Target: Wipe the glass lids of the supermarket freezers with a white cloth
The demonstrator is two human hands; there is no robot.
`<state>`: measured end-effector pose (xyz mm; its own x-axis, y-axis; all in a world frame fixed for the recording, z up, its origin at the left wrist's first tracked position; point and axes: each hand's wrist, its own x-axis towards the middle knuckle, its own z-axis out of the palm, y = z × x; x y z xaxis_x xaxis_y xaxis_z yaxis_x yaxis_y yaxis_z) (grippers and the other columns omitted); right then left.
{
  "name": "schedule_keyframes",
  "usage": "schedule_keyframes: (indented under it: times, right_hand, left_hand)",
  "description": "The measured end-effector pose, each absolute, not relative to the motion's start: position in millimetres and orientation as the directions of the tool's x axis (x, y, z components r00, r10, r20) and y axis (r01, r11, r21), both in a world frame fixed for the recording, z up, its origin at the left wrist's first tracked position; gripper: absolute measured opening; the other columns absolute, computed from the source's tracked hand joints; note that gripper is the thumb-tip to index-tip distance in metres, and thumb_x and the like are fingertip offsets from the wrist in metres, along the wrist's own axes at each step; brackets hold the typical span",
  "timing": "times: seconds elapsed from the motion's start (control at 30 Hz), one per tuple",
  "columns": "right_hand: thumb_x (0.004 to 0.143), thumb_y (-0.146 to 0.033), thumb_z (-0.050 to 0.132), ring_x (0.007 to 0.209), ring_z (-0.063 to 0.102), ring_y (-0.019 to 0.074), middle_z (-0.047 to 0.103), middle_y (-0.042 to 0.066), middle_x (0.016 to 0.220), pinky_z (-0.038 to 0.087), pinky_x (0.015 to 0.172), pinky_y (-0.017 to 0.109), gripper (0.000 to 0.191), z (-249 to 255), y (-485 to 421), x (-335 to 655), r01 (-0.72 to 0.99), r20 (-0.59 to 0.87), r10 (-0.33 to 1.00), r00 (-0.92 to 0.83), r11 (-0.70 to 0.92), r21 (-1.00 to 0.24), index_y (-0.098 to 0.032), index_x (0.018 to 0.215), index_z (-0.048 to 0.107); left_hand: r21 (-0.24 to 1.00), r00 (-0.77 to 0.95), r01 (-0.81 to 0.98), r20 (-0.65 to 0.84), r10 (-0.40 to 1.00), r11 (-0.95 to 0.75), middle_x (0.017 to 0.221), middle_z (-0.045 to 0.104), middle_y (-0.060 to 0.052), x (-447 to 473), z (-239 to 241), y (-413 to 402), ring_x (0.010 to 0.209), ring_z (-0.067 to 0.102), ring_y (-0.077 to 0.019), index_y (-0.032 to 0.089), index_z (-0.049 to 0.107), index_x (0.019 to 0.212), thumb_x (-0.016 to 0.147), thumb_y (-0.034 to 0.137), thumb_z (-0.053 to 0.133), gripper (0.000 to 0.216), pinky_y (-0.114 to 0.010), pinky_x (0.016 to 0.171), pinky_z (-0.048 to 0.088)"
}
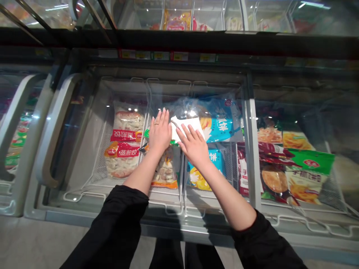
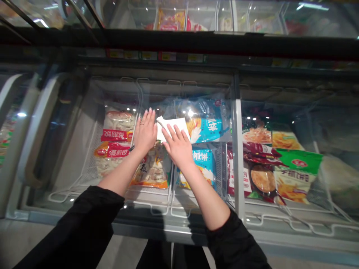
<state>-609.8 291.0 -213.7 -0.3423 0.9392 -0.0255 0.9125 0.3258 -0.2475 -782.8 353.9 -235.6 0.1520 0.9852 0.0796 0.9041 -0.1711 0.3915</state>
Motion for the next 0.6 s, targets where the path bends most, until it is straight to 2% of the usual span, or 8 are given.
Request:
schedule_keyframes:
  times: [0.13,0.27,0.4,0.5,0.6]
  right_hand:
    - [0.113,-0.038,0.039,0.164,0.034,0.0311,0.036,0.006,0.177,0.033,0.131,0.057,0.057,-215.9,319.3,-585.1,0.951,-0.020,0.973,-0.229,0.219,-0.219,-0.026,0.169,0.042]
    - [0.113,-0.041,0.039,0.164,0.034,0.0331,0.036,0.008,0.177,0.035,0.129,0.059,0.059,-218.3,291.8,-570.2,0.970,0.016,0.991,-0.130,0.130,-0.203,-0.026,0.171,0.038]
    - [0.113,-0.044,0.041,0.164,0.033,0.0316,0.035,0.007,0.177,0.034,0.130,0.056,0.060,-218.9,283.3,-586.1,0.949,-0.001,0.971,-0.239,0.233,-0.211,-0.027,0.171,0.038]
    - [0.113,-0.042,0.041,0.164,0.035,0.0295,0.036,0.004,0.177,0.035,0.130,0.054,0.058,-217.3,316.9,-597.3,0.915,-0.008,0.940,-0.341,0.330,-0.231,-0.029,0.169,0.042]
    - [0.113,-0.040,0.040,0.163,0.036,0.0290,0.038,0.003,0.176,0.034,0.131,0.055,0.056,-215.4,362.1,-593.2,0.903,0.002,0.932,-0.363,0.353,-0.246,-0.028,0.168,0.044]
  left_hand:
    - [0.376,0.153,0.910,0.085,0.985,-0.174,0.177,0.034,-0.009,-784.3,-232.5,352.0,0.166,0.031,-0.0254,0.016,0.036,0.170,0.107,0.023,0.037,0.064,-0.051,0.137,0.023]
    - [0.368,0.148,0.912,0.114,0.982,-0.180,0.174,0.039,-0.009,-783.2,-230.6,351.2,0.164,0.035,-0.0262,0.016,0.039,0.169,0.108,0.023,0.038,0.062,-0.053,0.135,0.028]
    - [0.367,0.141,0.912,0.138,0.980,-0.183,0.173,0.042,-0.009,-782.8,-230.8,350.2,0.163,0.037,-0.0255,0.017,0.038,0.170,0.107,0.021,0.039,0.063,-0.052,0.135,0.030]
    - [0.357,0.144,0.917,0.123,0.982,-0.179,0.173,0.041,-0.009,-784.0,-230.9,350.4,0.163,0.037,-0.0253,0.018,0.037,0.170,0.106,0.019,0.039,0.064,-0.051,0.135,0.030]
    - [0.352,0.154,0.918,0.104,0.983,-0.181,0.174,0.041,-0.009,-785.5,-230.4,351.2,0.163,0.036,-0.0255,0.018,0.037,0.170,0.105,0.018,0.039,0.065,-0.052,0.135,0.031]
